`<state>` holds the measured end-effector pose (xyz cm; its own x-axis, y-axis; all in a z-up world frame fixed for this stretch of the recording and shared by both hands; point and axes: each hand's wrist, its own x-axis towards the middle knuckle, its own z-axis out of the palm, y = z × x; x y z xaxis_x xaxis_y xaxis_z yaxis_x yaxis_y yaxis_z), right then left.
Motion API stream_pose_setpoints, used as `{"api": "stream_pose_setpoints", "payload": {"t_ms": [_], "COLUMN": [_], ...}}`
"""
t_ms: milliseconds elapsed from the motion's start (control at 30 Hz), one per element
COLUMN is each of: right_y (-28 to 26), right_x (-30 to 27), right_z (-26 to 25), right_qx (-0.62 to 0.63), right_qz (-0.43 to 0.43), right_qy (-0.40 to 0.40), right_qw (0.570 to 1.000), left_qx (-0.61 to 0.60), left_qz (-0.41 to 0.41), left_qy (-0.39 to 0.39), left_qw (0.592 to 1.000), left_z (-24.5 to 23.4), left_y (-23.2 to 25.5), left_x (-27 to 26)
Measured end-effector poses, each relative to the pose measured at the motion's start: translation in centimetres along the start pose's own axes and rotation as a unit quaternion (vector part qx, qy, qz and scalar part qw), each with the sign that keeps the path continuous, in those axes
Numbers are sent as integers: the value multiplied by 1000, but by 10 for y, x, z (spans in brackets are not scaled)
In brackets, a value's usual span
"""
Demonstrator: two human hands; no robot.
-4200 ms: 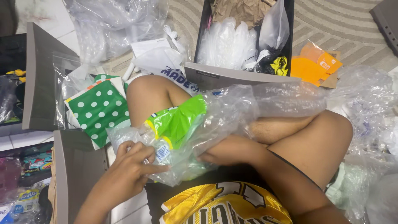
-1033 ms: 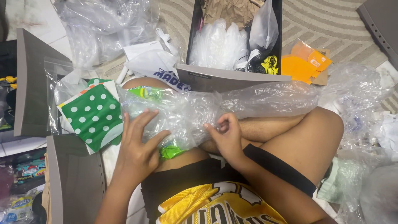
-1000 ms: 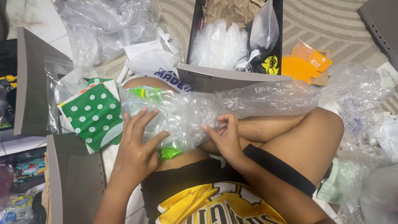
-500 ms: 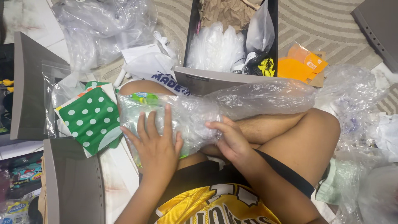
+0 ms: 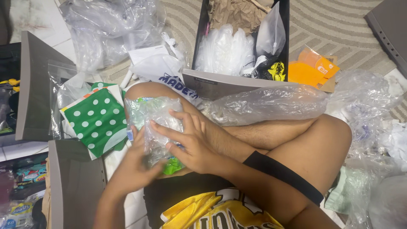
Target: The person organizes various items by placing a yellow garment, a snack bag, and several objects wrapped in plastic or bubble wrap into a black drawer while sitting on the floor.
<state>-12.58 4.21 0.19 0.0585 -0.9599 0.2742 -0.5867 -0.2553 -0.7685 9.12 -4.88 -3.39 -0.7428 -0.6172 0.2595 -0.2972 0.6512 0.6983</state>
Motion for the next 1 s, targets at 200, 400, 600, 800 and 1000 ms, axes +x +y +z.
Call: {"api": "stream_pose_setpoints", "payload": {"t_ms": [200,400,600,800,1000], "right_y": [1,19,21,25,52], "right_x": [6,2,4,16,16], "right_z": [43,28,-45,-120,-173], "right_qx": [-163,169,214,203,89], "right_qz": [-74,-106,-118,22,32], "right_qy": [7,64,88,72,188], "right_qw": [984,978,966,976,978], "left_qx": [-157,-319,-381,-542,-522], "left_qz": [-227,-306,-187,-44,19], "left_qy": [272,268,241,148,32], "left_qw": [922,856,873,826,852], "left_z": [8,3,15,45,92], "left_y": [10,33,49,59,75], "left_x": [1,26,80,162,234]}}
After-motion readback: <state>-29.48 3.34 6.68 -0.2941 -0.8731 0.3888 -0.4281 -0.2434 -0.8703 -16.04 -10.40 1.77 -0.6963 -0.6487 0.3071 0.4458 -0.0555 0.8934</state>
